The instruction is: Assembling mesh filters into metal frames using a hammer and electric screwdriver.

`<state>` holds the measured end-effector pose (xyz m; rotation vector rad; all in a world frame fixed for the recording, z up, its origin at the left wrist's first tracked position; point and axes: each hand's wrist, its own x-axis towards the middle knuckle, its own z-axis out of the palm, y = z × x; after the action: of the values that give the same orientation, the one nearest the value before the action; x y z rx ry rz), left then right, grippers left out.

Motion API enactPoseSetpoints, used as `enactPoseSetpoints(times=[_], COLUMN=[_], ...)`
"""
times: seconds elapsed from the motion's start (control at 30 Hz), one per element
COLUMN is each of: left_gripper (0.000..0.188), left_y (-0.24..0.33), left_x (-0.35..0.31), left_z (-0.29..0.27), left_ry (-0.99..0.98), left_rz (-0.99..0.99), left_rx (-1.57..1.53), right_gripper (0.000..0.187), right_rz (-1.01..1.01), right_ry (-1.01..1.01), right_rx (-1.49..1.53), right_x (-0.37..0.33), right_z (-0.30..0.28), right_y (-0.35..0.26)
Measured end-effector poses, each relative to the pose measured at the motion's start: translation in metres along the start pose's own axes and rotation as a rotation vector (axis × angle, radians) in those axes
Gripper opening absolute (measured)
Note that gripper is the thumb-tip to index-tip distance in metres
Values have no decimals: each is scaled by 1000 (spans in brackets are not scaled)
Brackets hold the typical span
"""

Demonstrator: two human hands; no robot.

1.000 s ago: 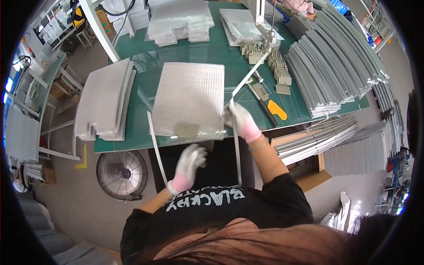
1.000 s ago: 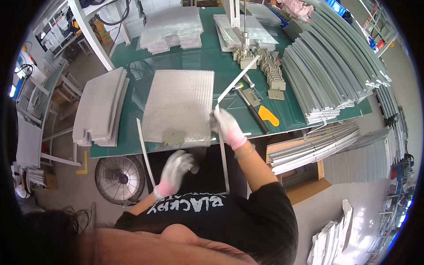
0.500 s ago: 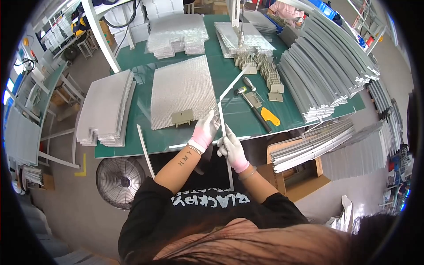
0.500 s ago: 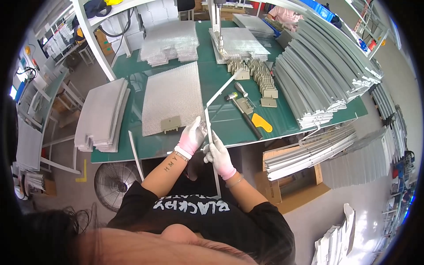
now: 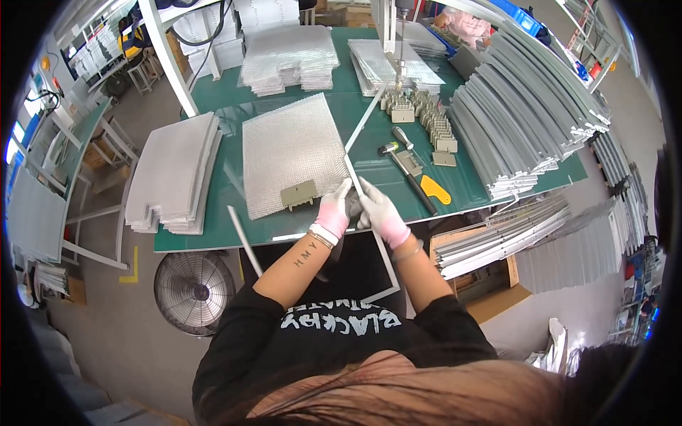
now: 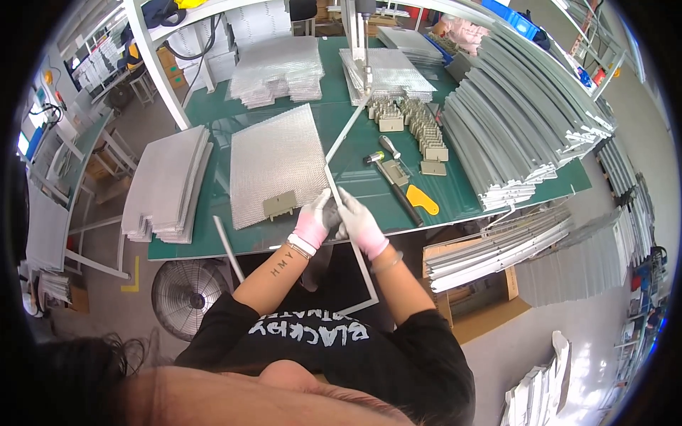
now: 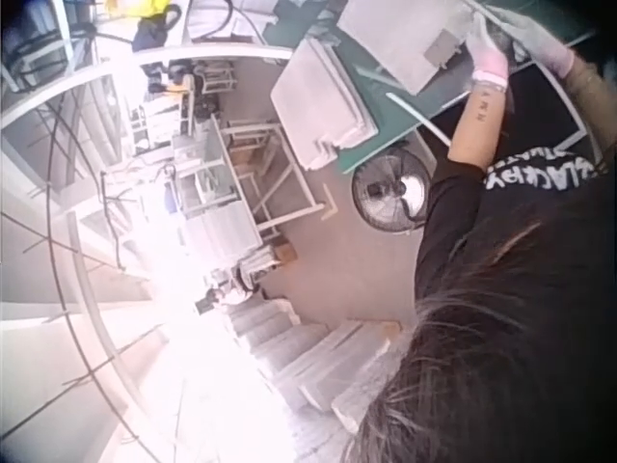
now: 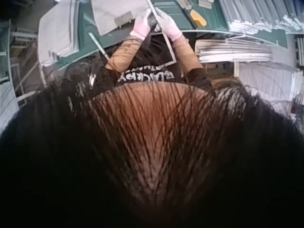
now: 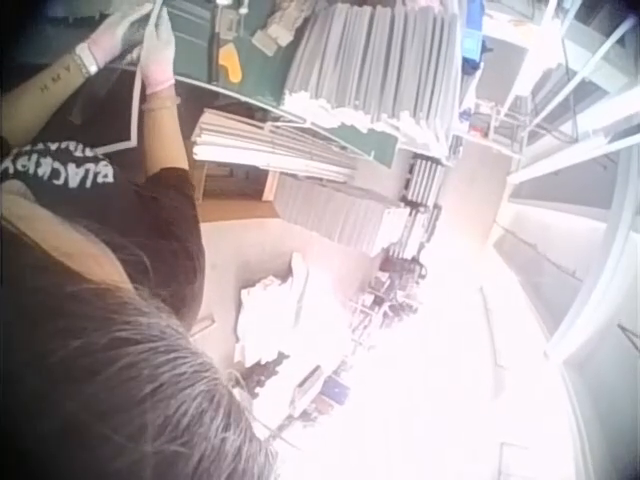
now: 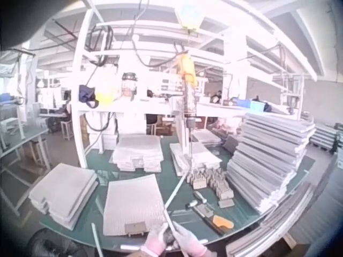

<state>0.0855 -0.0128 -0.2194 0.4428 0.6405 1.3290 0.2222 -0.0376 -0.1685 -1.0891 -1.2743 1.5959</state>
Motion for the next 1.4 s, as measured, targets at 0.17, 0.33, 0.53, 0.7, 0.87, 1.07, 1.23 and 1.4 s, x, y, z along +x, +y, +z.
enactPoseSetpoints(times=[0.17,0.33,0.53,0.7,0.87,1.07,1.23,1.4], left_gripper=[43,42,40,56,69,74,64,17], left_y=[1,93,173,176,183,175,183,194], left_x=[-32,-123,-89,-101,-118,-139,-167,-208], left_z=[-10,-20,-156,-111,-76,-43,-22,-65], left_ry=[-102,-278,284,-156,-50,72,124,269], left_rz=[-59,-45,423,317,267,650,679,710], left_rx=[-70,440,1712,445,580,1035,708,828], right_gripper=[40,21,24,19,18,27,34,37], right_rz=[-73,169,90,64,-17,-188,-287,-381], right_ry=[75,-58,-192,-127,-71,-88,-95,-146], right_rx=[-282,-119,203,189,281,278,243,8], right_x=[65,65,58,42,5,-17,-29,-53], right_z=[-2,-11,-3,-9,-11,-10,3,35], right_y=[0,2,5,-2,-11,-33,-37,-64])
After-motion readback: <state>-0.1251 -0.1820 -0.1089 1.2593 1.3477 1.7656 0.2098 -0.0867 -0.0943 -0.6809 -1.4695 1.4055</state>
